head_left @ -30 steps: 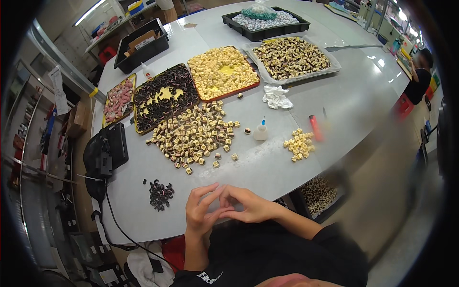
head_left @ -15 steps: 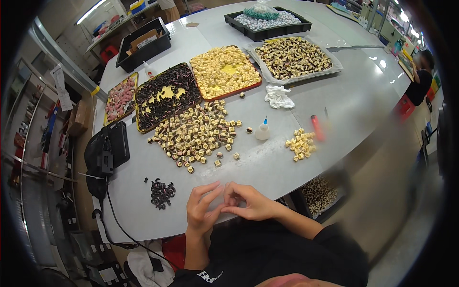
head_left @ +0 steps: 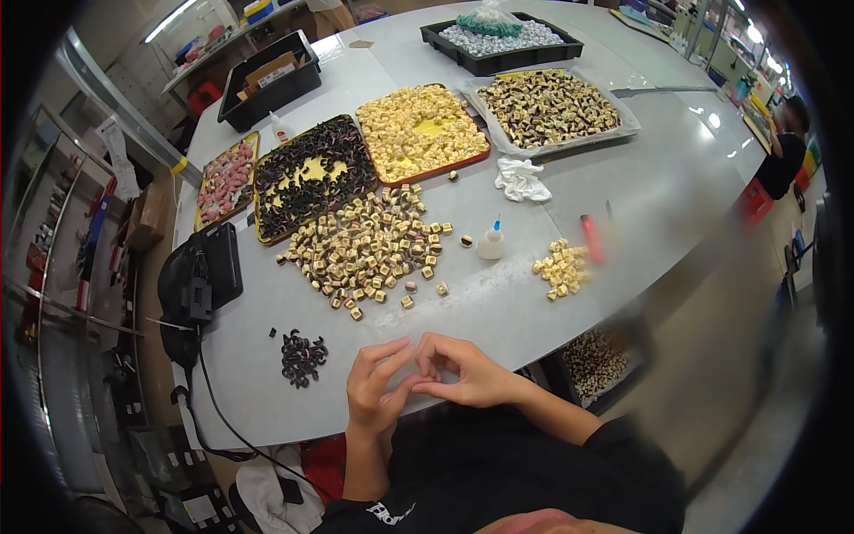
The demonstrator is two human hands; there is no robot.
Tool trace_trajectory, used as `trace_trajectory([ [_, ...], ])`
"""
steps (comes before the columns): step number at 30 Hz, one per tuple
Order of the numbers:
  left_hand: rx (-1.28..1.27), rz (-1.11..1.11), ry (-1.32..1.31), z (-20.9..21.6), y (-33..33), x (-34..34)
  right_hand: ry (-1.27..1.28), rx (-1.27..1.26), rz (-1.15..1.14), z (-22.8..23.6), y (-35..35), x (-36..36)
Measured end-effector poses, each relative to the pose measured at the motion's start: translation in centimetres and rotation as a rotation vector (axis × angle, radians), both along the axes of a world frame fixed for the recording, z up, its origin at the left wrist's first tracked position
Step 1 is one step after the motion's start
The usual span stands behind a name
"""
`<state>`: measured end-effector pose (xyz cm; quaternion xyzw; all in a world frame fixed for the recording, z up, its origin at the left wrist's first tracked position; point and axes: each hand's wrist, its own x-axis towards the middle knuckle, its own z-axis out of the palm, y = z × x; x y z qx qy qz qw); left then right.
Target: Apply glue to small black components and attach them into gold-colored toy parts at a workshop table.
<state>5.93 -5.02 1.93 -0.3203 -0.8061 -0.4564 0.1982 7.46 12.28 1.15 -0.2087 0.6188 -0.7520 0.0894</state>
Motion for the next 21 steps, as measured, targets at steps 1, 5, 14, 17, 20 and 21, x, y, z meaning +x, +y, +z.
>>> trace_trajectory([
  [1, 0.000, 0.002, -0.001, 0.00, -0.04, 0.00, -0.013, -0.006, 0.011, 0.05, 0.02, -0.02],
  [5, 0.001, -0.001, 0.000, -0.11, -0.16, -0.05, -0.049, -0.019, 0.036, 0.24, 0.08, -0.06],
  [14, 0.006, -0.008, -0.006, -0.06, -0.10, -0.05, -0.012, 0.025, 0.036, 0.53, 0.23, -0.12],
  [17, 0.005, -0.010, -0.014, -0.01, -0.14, -0.02, 0.011, 0.035, 0.030, 0.47, 0.19, -0.12],
  [20, -0.001, -0.011, -0.018, 0.06, -0.15, 0.00, 0.006, 0.033, 0.033, 0.43, 0.17, -0.08],
  [21, -0.001, -0.012, -0.017, 0.06, -0.14, 0.01, 0.000, 0.035, 0.033, 0.42, 0.18, -0.06],
])
